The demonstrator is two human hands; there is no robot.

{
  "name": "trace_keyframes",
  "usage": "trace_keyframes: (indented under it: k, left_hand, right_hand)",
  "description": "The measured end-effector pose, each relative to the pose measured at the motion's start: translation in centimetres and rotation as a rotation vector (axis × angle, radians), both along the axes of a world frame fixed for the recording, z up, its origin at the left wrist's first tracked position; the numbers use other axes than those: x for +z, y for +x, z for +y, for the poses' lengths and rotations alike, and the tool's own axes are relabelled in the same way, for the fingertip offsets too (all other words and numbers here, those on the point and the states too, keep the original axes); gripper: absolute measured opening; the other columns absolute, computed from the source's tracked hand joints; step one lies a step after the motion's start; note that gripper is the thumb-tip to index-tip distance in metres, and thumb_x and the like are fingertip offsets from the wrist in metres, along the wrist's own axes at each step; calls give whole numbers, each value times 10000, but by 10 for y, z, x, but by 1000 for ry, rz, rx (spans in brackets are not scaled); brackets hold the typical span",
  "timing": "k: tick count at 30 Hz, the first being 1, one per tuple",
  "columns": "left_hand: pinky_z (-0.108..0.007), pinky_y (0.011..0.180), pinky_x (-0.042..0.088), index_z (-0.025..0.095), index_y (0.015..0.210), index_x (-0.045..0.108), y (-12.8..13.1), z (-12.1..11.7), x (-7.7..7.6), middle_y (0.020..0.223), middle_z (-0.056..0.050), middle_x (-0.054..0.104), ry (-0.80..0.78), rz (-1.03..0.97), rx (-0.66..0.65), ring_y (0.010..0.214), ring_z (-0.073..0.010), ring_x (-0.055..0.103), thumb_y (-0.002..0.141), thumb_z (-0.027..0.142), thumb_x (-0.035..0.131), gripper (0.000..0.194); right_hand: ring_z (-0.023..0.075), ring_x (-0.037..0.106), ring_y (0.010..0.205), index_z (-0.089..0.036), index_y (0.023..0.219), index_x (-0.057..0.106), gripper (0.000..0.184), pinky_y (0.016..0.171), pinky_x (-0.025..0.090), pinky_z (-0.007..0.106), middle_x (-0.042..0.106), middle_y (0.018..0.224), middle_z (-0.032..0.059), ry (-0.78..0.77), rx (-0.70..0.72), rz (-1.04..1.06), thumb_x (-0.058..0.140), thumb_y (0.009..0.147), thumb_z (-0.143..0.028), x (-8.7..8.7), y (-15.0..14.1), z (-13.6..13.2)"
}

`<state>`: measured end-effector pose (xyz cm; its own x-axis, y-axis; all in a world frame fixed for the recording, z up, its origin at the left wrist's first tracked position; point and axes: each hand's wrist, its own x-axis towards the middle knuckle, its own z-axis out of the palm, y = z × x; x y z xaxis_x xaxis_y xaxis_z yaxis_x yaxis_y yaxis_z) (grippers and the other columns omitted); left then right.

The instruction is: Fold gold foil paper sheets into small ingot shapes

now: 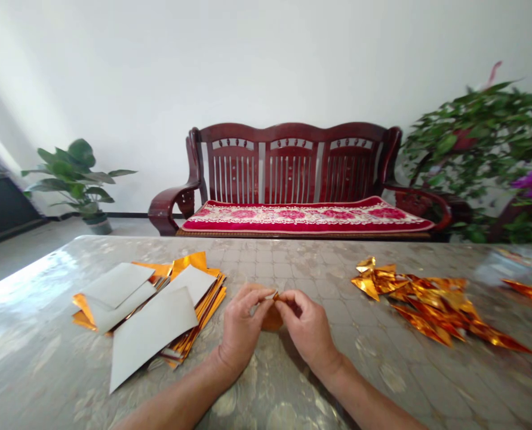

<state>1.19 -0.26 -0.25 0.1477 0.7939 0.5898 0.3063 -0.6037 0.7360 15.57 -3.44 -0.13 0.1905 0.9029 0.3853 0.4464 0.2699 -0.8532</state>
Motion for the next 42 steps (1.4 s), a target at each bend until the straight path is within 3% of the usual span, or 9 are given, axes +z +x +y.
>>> trace_keyframes:
  k: [7, 16, 26, 29, 35, 42]
  left_hand:
    - [-238, 754, 536, 220, 998, 732, -2, 0, -2, 899, -32, 699, 105, 53, -41, 833, -144, 654, 908, 207, 602, 159]
    - [-251, 759, 543, 214, 907, 737, -1, -2, 1, 864, -29, 728, 61, 46, -31, 807, -151, 670, 886, 202, 619, 120]
    - [-248, 729, 520, 215, 841, 742, 2, -4, 1, 805, -6, 749, -154, 42, 23, 764, -156, 680, 858, 215, 607, 136]
    - [-240, 705, 516, 210, 823, 744, 3, -5, 2, 780, -5, 747, -166, 53, 21, 741, -154, 677, 856, 219, 597, 151]
    - [-225, 727, 525, 226, 885, 755, 0, -9, 4, 830, 4, 758, -118, 86, -34, 766, -143, 689, 846, 159, 577, 194]
    - [-263, 822, 546, 239, 1014, 751, -2, -10, 3, 974, -11, 771, -103, 145, -73, 879, -173, 714, 860, 174, 600, 225]
  right_hand:
    - [171, 664, 738, -217, 862, 715, 132, 710, 508, 256, 731, 819, 22, 39, -4, 3, 591, 857, -262, 1, -2, -1]
    - [168, 656, 767, -241, 826, 726, 135, 731, 503, 257, 707, 797, 16, 136, 21, -27, 601, 865, -273, -1, 2, -1]
    - [173, 664, 678, -236, 761, 721, 101, 670, 507, 257, 733, 738, 3, 44, -55, 30, 649, 799, -297, 0, 1, 0]
    - [175, 666, 651, -221, 793, 671, 89, 636, 510, 254, 723, 710, 6, 13, -87, 89, 668, 772, -307, -2, 1, 0]
    - [165, 672, 643, -216, 1055, 608, 294, 656, 516, 252, 725, 712, -13, -20, -72, 141, 662, 771, -269, -4, 2, 1]
    - [178, 662, 630, -210, 911, 707, 194, 622, 503, 257, 720, 693, 9, -40, -107, 99, 680, 763, -332, -3, 3, 1]
